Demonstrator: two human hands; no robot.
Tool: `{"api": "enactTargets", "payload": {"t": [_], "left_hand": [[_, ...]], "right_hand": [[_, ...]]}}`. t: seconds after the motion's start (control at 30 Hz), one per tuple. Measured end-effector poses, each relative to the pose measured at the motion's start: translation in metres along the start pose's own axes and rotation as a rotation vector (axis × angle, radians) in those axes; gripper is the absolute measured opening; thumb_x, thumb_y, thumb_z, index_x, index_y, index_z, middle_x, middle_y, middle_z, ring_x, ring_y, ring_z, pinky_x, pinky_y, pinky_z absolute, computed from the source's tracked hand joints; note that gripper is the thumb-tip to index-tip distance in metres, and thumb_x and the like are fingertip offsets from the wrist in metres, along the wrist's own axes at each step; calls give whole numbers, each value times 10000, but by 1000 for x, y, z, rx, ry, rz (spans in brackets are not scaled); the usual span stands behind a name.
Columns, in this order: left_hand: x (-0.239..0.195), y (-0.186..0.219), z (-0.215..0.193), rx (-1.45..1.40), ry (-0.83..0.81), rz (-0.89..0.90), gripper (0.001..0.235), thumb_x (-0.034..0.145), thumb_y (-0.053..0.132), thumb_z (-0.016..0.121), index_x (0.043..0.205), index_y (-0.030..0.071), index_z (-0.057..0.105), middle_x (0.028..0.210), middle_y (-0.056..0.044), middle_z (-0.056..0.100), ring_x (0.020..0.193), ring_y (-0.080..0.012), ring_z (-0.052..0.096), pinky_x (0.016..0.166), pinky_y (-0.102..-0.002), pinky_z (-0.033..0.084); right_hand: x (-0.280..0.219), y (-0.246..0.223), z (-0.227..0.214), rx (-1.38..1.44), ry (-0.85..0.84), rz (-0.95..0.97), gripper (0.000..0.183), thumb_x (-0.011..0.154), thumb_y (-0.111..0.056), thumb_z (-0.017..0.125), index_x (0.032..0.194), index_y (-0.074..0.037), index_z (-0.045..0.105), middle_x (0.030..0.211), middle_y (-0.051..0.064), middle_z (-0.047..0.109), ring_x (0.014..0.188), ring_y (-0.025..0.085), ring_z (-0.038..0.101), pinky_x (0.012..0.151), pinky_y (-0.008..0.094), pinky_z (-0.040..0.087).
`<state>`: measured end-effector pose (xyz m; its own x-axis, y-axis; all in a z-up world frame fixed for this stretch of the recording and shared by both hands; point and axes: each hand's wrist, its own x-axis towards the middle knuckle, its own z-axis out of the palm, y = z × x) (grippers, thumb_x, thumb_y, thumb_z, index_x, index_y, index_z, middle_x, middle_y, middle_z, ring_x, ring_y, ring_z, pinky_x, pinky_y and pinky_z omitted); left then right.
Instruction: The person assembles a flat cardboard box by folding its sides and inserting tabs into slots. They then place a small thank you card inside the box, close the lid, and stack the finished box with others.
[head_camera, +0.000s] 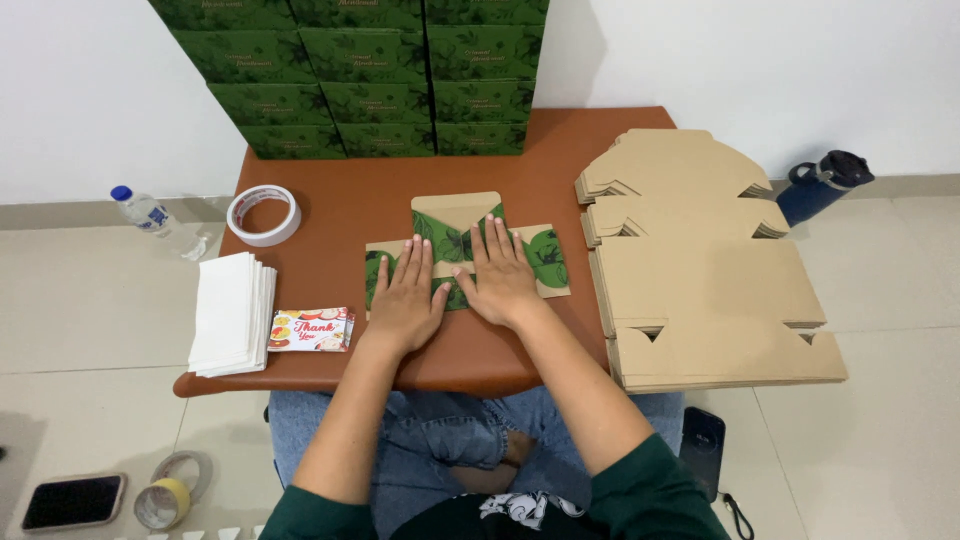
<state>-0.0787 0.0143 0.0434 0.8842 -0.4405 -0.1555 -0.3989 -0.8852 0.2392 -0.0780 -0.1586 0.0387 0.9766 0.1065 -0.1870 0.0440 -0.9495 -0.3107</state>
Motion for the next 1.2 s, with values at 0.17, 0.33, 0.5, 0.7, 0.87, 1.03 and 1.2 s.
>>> {"api": "enactTargets", "payload": {"t": [0.17,0.33,0.5,0.7,0.87,1.03,1.2], "left_hand": [[35,-3,7,68,-80,-83,707,1005,345,187,1631,62,20,1709,-141,-36,1573,-257,-45,1244,-512,-57],[85,-14,19,97,-100,-106,735,1019,422,171,1627,65,-37,1700,-137,-106,1564,-271,-118,1242,-502,-107],[123,-21,17,102,-97,-123,777,1048,567,98,1615,60,-60,1689,-137,-138,1557,-284,-149,1255,-503,-114],[141,-38,9,-33,182,20,834,964,584,534,1544,17,339,1597,-211,312,1522,-355,246,1245,-561,161],[170,-75,16,87,373,83,307,922,369,693,1131,152,634,1110,-48,579,1074,-259,602,898,-463,440],[153,-86,-13,51,514,75,115,910,286,728,955,184,701,881,-17,683,885,-272,698,861,-468,423],[136,-117,-45,131,671,23,155,883,326,758,902,203,666,830,14,672,844,-253,700,794,-438,416]], "right_hand": [[3,3,7,-2,22,-12,785,1041,-543,221,1627,-47,59,1685,236,-30,1564,329,-81,1239,508,-95],[5,3,7,-42,51,-26,764,1058,-514,243,1624,-31,66,1677,257,-9,1563,346,-65,1239,513,-72],[6,4,9,-49,42,-21,783,1041,-534,235,1624,-41,62,1679,247,-13,1563,340,-71,1243,514,-67],[-4,2,4,-3,102,-85,773,1057,-537,289,1611,-16,151,1668,281,43,1562,375,-16,1238,534,-42],[-48,-30,-8,55,130,-114,703,1073,-406,330,1595,30,155,1656,304,47,1557,368,-5,1230,534,-37],[-81,-34,24,46,262,-309,644,1065,-310,426,1585,22,239,1643,306,148,1535,404,115,1193,604,-6],[-78,-23,39,3,362,-329,549,1069,-386,404,1509,-61,441,1550,184,441,1481,284,341,1205,603,-12]]}}
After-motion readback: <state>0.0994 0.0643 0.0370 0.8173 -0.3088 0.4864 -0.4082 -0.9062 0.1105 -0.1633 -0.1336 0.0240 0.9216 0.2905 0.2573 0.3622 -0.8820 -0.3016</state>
